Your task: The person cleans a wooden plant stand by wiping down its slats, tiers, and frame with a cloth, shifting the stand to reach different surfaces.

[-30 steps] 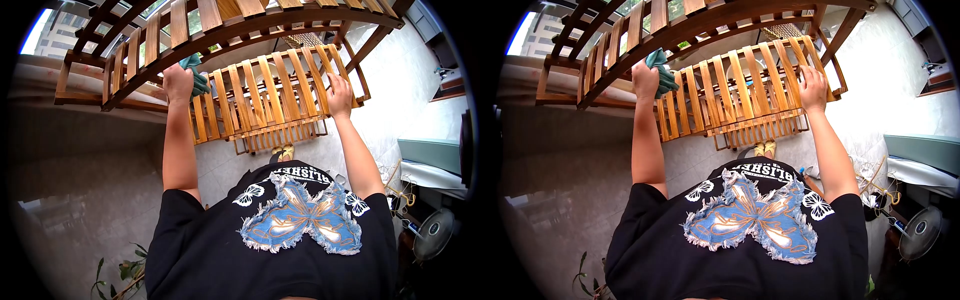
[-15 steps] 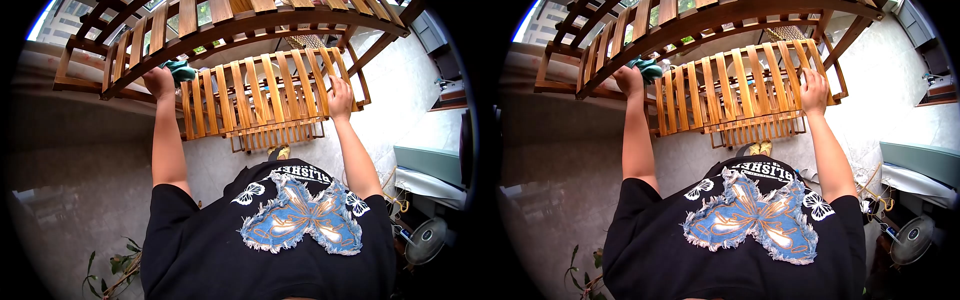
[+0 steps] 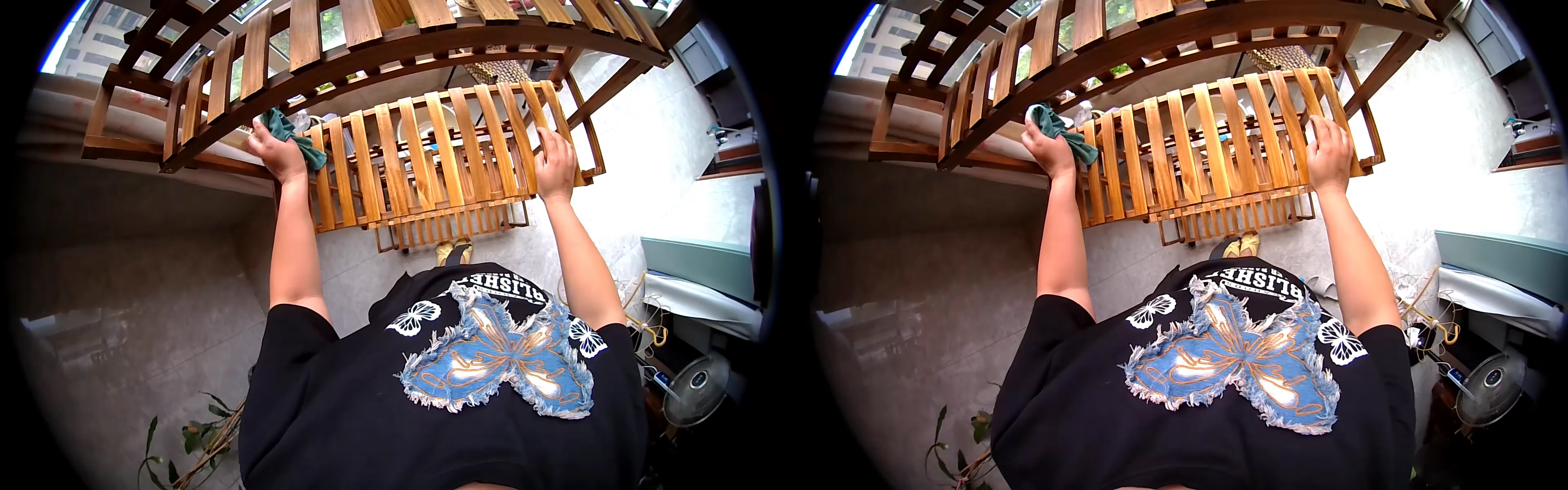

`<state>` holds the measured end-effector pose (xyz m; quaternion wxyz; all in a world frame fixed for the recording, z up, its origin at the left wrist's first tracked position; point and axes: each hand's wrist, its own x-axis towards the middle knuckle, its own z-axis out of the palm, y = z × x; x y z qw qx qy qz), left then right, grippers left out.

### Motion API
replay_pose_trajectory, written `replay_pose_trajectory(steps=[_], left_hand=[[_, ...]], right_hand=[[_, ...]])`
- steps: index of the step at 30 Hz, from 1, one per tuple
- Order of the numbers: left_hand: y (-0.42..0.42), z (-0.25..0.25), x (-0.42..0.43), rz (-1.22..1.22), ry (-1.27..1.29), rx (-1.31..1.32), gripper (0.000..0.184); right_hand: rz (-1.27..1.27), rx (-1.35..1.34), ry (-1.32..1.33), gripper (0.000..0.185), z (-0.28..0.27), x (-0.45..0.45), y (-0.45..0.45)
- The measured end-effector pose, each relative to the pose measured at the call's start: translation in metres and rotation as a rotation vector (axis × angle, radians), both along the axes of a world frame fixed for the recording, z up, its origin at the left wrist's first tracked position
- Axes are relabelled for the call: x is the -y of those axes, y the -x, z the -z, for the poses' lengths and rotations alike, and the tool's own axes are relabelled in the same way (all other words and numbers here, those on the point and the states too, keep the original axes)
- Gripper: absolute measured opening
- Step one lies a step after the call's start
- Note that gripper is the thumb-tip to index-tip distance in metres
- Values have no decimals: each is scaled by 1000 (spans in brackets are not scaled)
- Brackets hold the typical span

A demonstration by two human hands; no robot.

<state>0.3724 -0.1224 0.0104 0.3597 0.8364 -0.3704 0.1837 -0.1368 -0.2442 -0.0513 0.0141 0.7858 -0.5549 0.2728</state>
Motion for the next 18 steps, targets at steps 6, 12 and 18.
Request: replay_pose_trajectory(steps=[6,12,18], left_hand=[[3,15,6,-111,-44,-86,75],[-2,4,16,-222,-129,-74,64],[15,-18,5,-210,-280,-39,58]], right_hand=[[-11,11,-8,50,-3,-1,0],[-13,4,13,51,-1,-1,1],[1,-11,4,52,-2,-3,0]])
